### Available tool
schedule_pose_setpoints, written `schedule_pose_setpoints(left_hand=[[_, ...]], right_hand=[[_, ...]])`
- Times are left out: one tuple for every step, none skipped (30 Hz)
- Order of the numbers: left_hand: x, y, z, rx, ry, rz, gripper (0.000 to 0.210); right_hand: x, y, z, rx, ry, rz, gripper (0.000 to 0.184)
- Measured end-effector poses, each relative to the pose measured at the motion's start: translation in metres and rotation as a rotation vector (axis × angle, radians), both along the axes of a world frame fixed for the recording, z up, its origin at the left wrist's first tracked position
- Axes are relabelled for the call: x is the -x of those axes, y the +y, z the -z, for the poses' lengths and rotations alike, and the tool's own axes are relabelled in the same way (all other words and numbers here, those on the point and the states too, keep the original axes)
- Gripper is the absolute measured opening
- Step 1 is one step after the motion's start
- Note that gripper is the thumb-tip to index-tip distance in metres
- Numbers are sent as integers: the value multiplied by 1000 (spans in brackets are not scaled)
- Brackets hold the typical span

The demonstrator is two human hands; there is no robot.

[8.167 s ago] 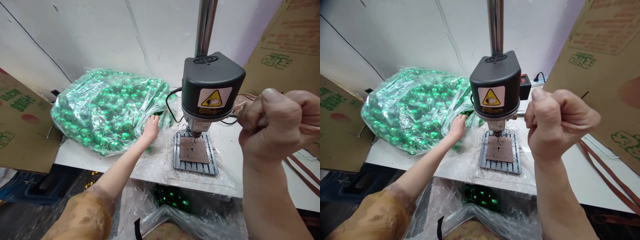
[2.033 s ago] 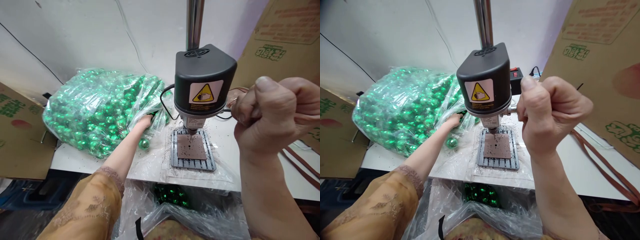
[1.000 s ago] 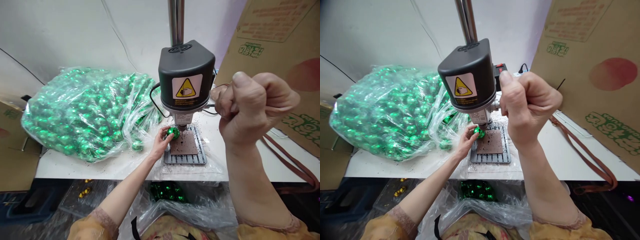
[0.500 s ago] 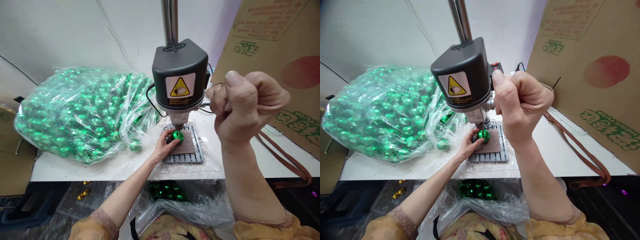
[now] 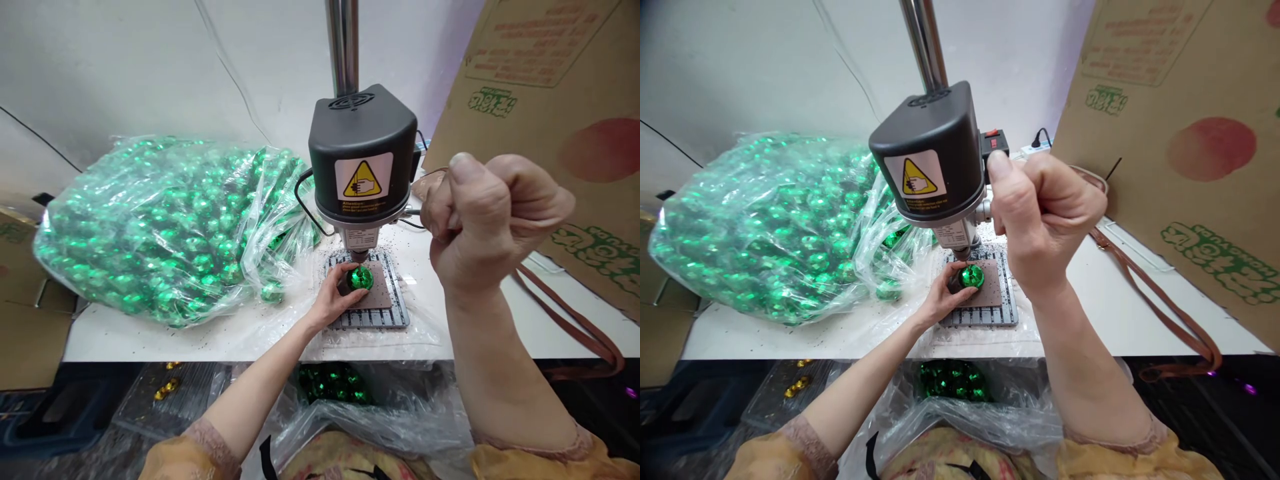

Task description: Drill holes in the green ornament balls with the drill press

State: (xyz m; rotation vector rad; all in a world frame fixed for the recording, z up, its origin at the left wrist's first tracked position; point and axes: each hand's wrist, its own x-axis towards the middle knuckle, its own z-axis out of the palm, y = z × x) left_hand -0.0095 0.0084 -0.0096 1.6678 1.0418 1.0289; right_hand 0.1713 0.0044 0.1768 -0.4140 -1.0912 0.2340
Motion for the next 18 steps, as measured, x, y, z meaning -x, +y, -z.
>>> schedule_pose_setpoints(left_hand=[[0, 0, 1, 7, -7, 1, 55], [0, 0, 1, 15, -18, 2, 55], [0, 1, 2, 22, -29, 1, 56], [0, 1, 2, 27, -41, -2, 56], [0, 0, 2, 31, -51, -4, 56], [-1, 0, 2, 34, -63, -4, 56], [-1, 0, 1, 36, -77, -2, 56], [-1, -1, 0, 37, -91, 0, 55], [-2, -1, -1, 39, -103, 4, 55], [-2, -1, -1, 41, -111, 7, 55], [-2, -2, -2, 42, -115, 9, 55], [-3, -2, -2, 41, -115, 10, 55], [-3, -2, -2, 40, -112, 12, 55], [-3, -2, -2, 37, -109, 13, 55], [-3, -2, -2, 35, -106, 13, 55], [-3, -2, -1, 34, -106, 11, 55], [-3, -2, -1, 36, -108, 10, 55], [-3, -1, -1, 41, -112, 9, 55]], right_hand=[[1, -1, 1, 1, -1, 8, 52], [2, -3, 3, -6, -2, 16, 52], [3, -5, 4, -19, -6, 23, 52], [4, -6, 6, -35, -10, 28, 52], [5, -8, 9, -47, -15, 33, 51], [5, -8, 11, -63, -19, 39, 50], [6, -9, 13, -81, -19, 49, 50], [6, -9, 15, -93, -17, 60, 50], [6, -9, 18, -92, -16, 68, 50], [5, -9, 20, -92, -15, 76, 51], [5, -9, 22, -86, -16, 86, 51], [4, -9, 24, -75, -12, 96, 52], [4, -10, 26, -56, -15, 103, 53], [3, -10, 28, -41, -17, 109, 54], [3, -11, 29, -28, -21, 113, 55], [2, -11, 31, -14, -23, 118, 56], [2, -11, 32, -5, -23, 122, 57], [1, -11, 34, -8, -23, 126, 58]])
